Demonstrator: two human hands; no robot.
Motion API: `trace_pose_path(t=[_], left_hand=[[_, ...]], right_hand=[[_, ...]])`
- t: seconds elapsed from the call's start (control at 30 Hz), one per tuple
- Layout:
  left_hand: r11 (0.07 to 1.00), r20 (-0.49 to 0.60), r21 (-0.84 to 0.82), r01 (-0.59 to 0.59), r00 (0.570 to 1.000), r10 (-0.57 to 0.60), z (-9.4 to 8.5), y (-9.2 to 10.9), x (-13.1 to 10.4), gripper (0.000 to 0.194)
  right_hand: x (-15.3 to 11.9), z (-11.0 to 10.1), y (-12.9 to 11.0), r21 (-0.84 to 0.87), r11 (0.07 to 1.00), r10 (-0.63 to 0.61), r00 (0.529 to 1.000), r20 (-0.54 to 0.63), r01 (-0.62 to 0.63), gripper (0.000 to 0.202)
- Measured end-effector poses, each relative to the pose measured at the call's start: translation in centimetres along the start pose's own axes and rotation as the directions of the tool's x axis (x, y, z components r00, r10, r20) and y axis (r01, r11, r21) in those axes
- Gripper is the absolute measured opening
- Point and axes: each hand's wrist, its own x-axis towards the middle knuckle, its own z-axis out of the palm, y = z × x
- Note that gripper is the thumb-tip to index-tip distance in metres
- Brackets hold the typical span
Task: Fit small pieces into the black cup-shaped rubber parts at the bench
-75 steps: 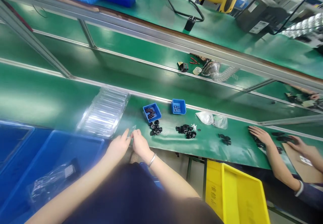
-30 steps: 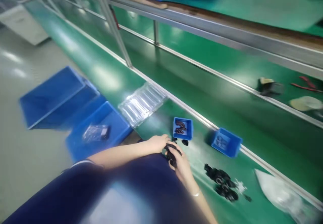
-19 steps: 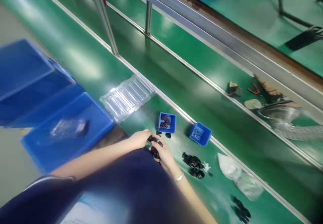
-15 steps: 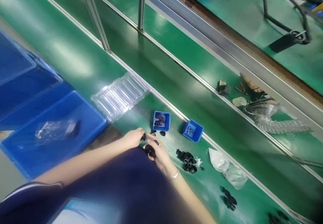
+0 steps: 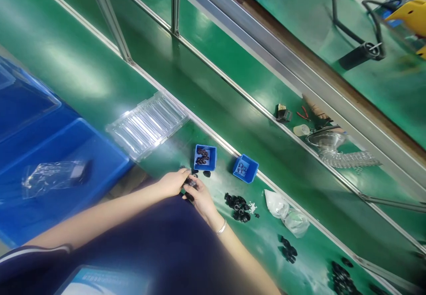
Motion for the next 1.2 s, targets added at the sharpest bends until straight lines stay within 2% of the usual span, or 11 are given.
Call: trace_pose_path(t=[0.17, 0.27, 0.4, 0.47, 0.53, 0.6, 0.63, 0.7, 0.77, 1.03, 1.2], left_hand=[[1.000, 0.014, -0.007, 0.010, 1.000, -0.010, 0.2, 0.2, 0.4, 0.059], [1.000, 0.027, -0.003, 0.008, 1.000, -0.008, 0.4, 0.3, 0.6, 0.062], [1.000, 0.046, 0.006, -0.004, 0.999, 0.004, 0.5, 0.2, 0.8, 0.070], [1.000, 0.046, 0.016, 0.004, 0.999, -0.004, 0.5, 0.3, 0.9, 0.071], [0.999, 0.035, 0.030, 0.022, 0.999, -0.023, 0.4, 0.3, 0.8, 0.071], [0.998, 0.015, 0.047, 0.050, 0.999, -0.051, 0.2, 0.2, 0.6, 0.071], [0.996, 0.003, 0.055, 0.068, 0.998, -0.068, 0.1, 0.1, 0.5, 0.071], [0.992, -0.021, 0.071, 0.106, 0.994, -0.104, 0.0, -0.1, 0.3, 0.069], [0.987, -0.038, 0.083, 0.136, 0.990, -0.134, -0.1, -0.4, 0.0, 0.066], [0.975, -0.057, 0.105, 0.196, 0.980, -0.191, -0.2, -1.2, -0.6, 0.062], [0.976, -0.035, 0.112, 0.185, 0.983, -0.182, -0.3, -1.5, -0.4, 0.061]], right_hand=[[0.0, -1.0, 0.4, -0.026, 0.999, -0.024, 0.999, 0.023, 0.024, 0.057], [0.0, -0.9, 0.2, 0.067, 0.998, 0.021, 1.000, 0.011, -0.021, 0.051], [-0.2, -0.7, 0.5, 0.171, 0.985, -0.020, 0.999, 0.026, 0.015, 0.055], [-0.4, -1.4, 1.1, 0.095, 0.995, -0.025, 0.996, 0.087, 0.017, 0.055], [-0.3, -3.0, 1.9, -0.117, 0.989, -0.081, 0.993, 0.091, 0.091, 0.047], [0.3, -5.3, 2.6, -0.441, 0.873, -0.242, 0.970, -0.025, 0.207, 0.040], [0.9, -6.5, 2.9, -0.595, 0.771, -0.351, 0.931, -0.101, 0.227, 0.039], [2.4, -8.7, 3.6, -0.745, 0.639, -0.484, 0.853, -0.194, 0.193, 0.039], [4.1, -10.0, 4.5, -0.807, 0.562, -0.541, 0.818, -0.193, 0.181, 0.046], [7.6, -8.3, 8.9, -0.958, 0.209, -0.629, 0.777, 0.022, 0.196, 0.059], [9.9, -8.0, 9.6, -0.982, 0.075, -0.622, 0.778, 0.088, 0.171, 0.045]])
